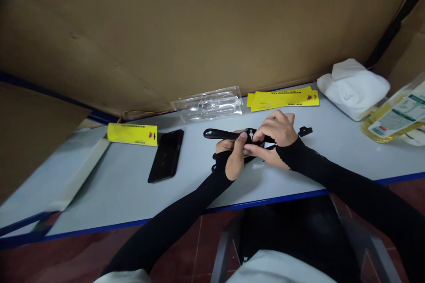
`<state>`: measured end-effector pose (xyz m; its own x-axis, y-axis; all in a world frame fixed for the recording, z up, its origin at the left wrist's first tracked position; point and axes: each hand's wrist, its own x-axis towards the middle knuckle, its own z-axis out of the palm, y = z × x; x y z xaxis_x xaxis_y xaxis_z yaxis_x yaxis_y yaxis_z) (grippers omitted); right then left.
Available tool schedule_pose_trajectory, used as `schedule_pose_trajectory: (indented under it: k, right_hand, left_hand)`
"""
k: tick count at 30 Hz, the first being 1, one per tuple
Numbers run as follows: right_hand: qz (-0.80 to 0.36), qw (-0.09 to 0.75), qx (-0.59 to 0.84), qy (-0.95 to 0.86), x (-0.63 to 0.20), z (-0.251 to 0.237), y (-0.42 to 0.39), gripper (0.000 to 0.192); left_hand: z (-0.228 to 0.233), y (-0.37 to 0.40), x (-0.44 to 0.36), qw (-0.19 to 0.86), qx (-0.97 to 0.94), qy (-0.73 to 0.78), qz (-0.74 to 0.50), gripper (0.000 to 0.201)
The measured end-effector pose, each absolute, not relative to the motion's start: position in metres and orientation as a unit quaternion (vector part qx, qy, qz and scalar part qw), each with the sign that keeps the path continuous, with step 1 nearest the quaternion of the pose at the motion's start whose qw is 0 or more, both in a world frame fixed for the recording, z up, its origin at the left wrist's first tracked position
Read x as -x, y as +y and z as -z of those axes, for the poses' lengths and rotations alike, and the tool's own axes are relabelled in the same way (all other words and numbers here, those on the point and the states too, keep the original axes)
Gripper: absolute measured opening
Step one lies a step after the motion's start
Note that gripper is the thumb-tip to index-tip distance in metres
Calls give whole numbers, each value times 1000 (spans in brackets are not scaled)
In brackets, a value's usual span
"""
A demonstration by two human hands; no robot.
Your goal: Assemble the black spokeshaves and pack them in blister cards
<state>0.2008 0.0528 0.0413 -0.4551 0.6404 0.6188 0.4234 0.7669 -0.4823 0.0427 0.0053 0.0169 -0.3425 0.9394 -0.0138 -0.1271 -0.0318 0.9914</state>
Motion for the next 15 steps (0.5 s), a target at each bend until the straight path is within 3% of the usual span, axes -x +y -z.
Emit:
schedule_pose_trajectory:
  k: [3, 8, 13, 15]
  right_hand:
    - [-108, 433, 302, -843, -205, -43, 53, 6]
    - [-58, 425, 326, -842, -205, -42, 52, 36]
    - [-53, 435, 303, -846, -204, -42, 49, 6]
    - [-72, 431, 306, -846, -205, -42, 49, 7]
  left_hand:
    - [-18, 7, -43, 439, -362, 542, -618, 53]
    - [-26, 9, -46, 471, -322, 523, -634, 61]
    - [-25, 9, -45, 466, -321, 525, -636, 55]
    - [-24, 10, -44, 464, -320, 526, -637, 54]
